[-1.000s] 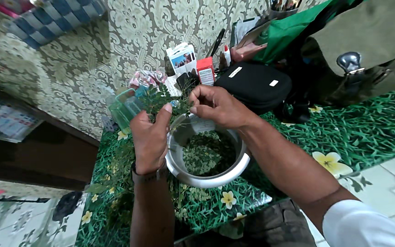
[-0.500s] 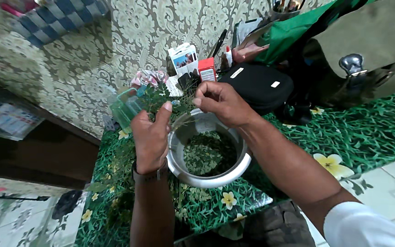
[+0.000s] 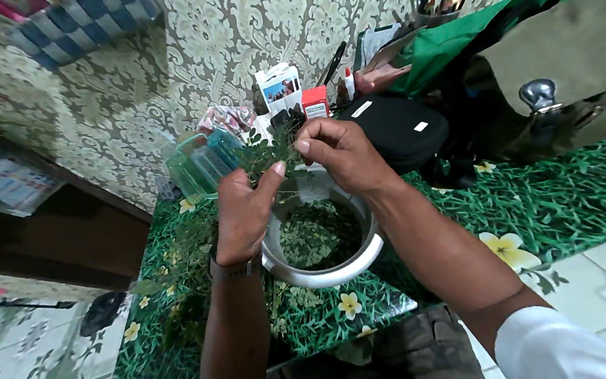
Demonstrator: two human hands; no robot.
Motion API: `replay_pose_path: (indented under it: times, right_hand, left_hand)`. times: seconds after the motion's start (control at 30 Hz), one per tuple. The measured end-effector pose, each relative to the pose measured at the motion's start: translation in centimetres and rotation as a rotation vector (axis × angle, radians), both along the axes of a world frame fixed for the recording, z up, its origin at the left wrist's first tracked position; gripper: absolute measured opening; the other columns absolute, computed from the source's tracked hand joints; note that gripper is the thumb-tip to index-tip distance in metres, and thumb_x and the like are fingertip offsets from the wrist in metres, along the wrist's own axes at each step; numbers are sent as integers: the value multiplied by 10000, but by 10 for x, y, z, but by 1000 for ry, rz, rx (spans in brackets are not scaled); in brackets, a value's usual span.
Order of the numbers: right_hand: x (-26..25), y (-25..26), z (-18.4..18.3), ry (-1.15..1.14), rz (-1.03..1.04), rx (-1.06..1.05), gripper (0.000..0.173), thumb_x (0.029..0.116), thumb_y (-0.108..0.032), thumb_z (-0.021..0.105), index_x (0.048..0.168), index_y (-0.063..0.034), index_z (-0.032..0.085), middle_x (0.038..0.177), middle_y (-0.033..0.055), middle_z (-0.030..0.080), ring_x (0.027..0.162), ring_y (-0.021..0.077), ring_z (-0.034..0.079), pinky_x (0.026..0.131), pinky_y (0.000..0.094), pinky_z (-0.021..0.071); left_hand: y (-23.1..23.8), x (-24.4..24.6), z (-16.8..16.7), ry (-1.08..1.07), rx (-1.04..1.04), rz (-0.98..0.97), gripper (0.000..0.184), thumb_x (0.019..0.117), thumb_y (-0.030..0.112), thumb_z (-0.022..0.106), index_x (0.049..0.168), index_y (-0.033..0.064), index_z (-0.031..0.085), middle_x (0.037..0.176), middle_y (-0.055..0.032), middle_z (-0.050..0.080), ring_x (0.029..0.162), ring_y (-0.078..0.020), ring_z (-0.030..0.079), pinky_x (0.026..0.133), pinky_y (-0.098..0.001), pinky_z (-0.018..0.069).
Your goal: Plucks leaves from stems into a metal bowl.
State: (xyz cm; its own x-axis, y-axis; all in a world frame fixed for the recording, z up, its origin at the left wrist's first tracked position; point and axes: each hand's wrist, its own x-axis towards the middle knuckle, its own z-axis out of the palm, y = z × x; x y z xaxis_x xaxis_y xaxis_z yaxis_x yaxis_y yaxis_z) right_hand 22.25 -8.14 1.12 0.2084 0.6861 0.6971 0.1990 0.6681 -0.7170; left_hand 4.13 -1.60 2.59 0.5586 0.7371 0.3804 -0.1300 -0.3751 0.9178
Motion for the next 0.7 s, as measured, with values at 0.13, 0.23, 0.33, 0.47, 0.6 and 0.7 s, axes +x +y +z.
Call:
replay_pose_path:
  times: [0.13,0.23,0.33,0.47,0.6,0.7]
  right_hand:
    - [3,3,1,33,11,5,108,995,-93,568,929,-78,653,823,-55,617,732,18,578,682,210,518]
    - [2,3,1,66,33,-12,115,1011,-113,561,957,-78,656,839,-50,636,753,27,608,711,226,548]
    - [8,4,0,75,131,-38,203,1050,-188,489,1050,-71,655,902,-31,638,800,56,610,750,267,547]
    - [16,-1,0,-43,177,-104,320,1063,-297,460,1069,-63,678,932,-3,661,789,74,617,729,279,556]
    - [18,1,-1,-116,228,-127,166,990,-191,600,1040,-52,676,889,-26,666,780,46,625,729,259,562]
    - [9,-2,-1,-87,205,-155,119,970,-142,615,1013,-47,672,857,10,648,728,74,611,670,261,560]
  left_hand:
    - [1,1,-2,-2,-18,-56,27,986,136,674,959,137,669,696,38,605,549,-41,535,544,-199,503]
    - [2,2,-2,-70,-71,-101,40,996,118,640,979,133,672,679,39,588,549,-34,530,531,-182,490]
    - [5,0,-1,-131,-126,-100,64,1012,168,616,958,160,651,649,57,536,533,-34,501,525,-189,477]
    - [7,-3,1,-194,-158,-57,59,1020,182,611,972,158,634,667,54,538,535,-35,495,525,-187,473]
    - [8,-5,4,-233,-151,-39,70,1028,191,593,974,170,632,669,59,545,524,-30,496,517,-180,475]
    - [8,-6,4,-236,-142,-34,71,1026,193,601,969,162,629,669,54,536,523,-37,492,513,-181,470]
